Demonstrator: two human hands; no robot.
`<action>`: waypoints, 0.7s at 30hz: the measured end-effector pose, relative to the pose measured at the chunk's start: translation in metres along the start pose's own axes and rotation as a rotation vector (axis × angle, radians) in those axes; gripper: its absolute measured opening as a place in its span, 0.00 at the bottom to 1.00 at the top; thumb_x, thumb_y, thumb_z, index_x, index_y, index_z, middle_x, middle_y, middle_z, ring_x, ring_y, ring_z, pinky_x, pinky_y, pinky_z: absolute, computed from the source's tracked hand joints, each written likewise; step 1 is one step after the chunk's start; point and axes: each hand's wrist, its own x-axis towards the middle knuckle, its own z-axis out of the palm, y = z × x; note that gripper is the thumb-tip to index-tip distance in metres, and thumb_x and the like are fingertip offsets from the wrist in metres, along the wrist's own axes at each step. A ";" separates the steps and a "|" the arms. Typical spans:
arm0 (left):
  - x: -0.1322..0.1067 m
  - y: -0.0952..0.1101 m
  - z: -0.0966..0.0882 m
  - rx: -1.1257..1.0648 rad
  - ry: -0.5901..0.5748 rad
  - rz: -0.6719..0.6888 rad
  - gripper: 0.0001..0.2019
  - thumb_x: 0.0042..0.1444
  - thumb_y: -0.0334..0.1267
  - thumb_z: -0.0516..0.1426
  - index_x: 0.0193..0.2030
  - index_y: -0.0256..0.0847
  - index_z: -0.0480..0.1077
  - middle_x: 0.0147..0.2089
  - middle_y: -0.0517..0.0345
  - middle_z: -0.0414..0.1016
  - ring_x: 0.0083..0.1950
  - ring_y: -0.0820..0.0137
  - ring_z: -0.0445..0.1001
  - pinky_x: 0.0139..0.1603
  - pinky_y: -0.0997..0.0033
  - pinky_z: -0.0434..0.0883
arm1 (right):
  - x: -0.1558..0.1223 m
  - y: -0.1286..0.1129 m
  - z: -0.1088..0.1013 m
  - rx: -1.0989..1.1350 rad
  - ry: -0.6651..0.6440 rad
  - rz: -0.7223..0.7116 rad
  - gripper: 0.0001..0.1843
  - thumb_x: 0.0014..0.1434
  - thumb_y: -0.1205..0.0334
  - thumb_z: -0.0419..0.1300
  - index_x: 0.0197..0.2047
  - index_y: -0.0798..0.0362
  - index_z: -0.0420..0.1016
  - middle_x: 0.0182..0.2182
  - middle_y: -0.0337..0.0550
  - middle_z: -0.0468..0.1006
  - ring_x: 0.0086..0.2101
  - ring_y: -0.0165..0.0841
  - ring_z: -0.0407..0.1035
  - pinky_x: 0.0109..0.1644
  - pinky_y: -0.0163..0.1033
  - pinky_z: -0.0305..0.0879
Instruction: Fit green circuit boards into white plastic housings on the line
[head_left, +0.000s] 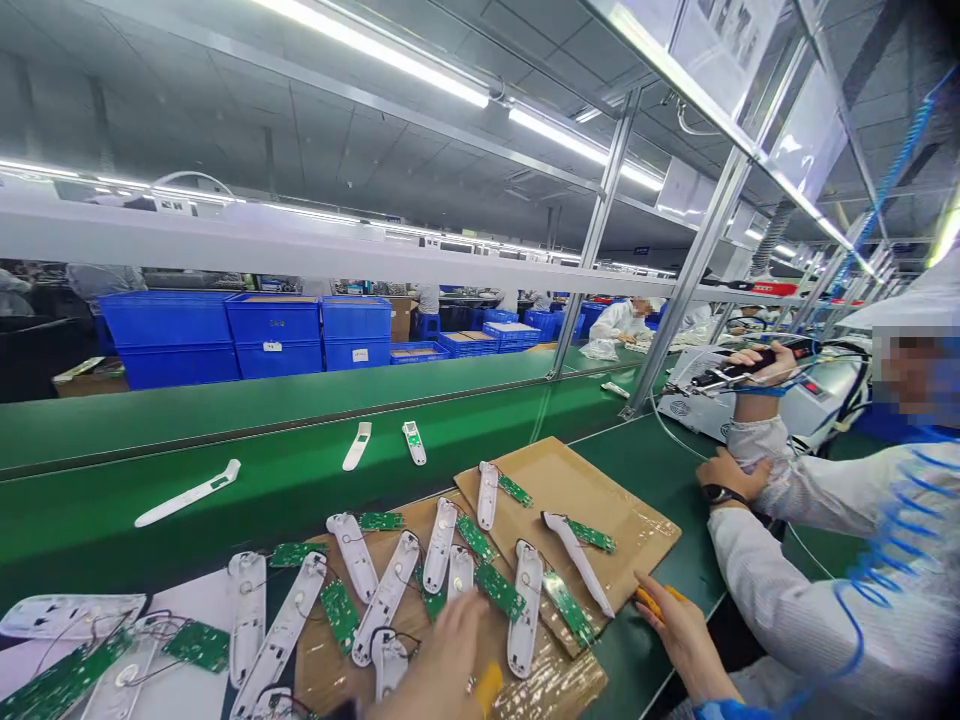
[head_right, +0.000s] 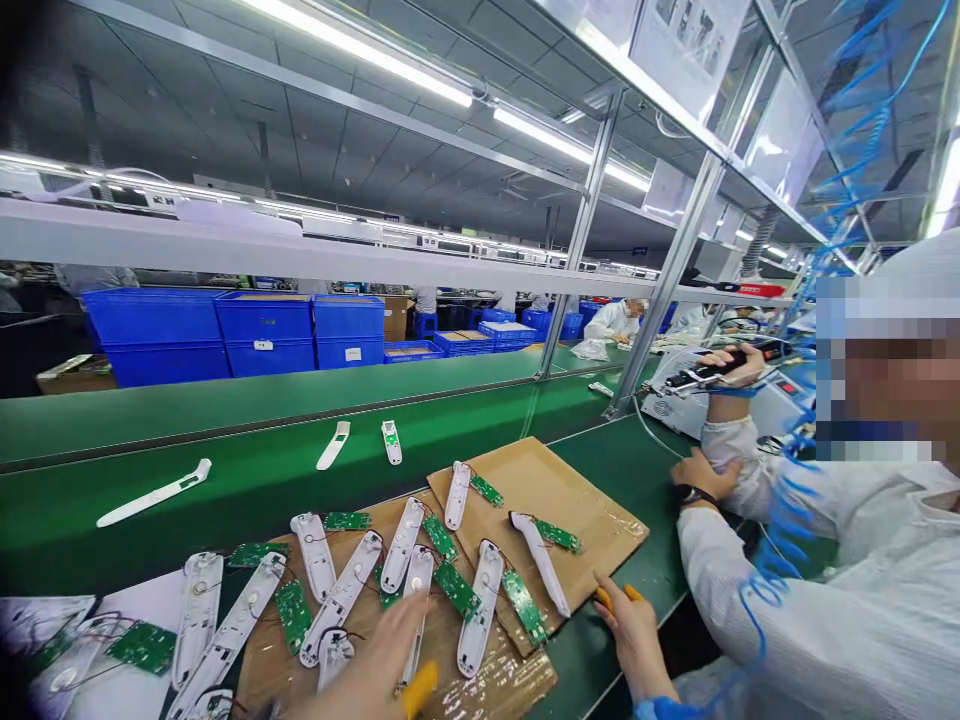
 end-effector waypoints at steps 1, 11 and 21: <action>0.013 0.004 -0.005 0.035 0.039 -0.004 0.30 0.57 0.29 0.51 0.66 0.26 0.50 0.71 0.37 0.46 0.72 0.57 0.44 0.72 0.56 0.45 | 0.000 0.001 0.000 -0.035 -0.005 0.025 0.09 0.62 0.60 0.58 0.42 0.58 0.70 0.33 0.38 0.72 0.27 0.25 0.68 0.28 0.32 0.68; 0.032 -0.004 0.020 0.243 -0.033 0.083 0.32 0.51 0.34 0.50 0.65 0.27 0.55 0.71 0.40 0.48 0.72 0.55 0.42 0.71 0.51 0.39 | -0.035 0.024 0.002 -0.179 -0.093 -0.114 0.14 0.57 0.55 0.62 0.33 0.55 0.64 0.21 0.30 0.67 0.18 0.22 0.62 0.22 0.29 0.62; 0.050 0.009 -0.023 0.253 0.226 -0.063 0.18 0.58 0.29 0.47 0.54 0.29 0.66 0.56 0.39 0.69 0.60 0.54 0.63 0.61 0.52 0.59 | -0.055 -0.042 -0.008 -0.741 -0.183 -0.343 0.22 0.41 0.36 0.59 0.22 0.47 0.67 0.20 0.46 0.75 0.28 0.46 0.73 0.32 0.45 0.64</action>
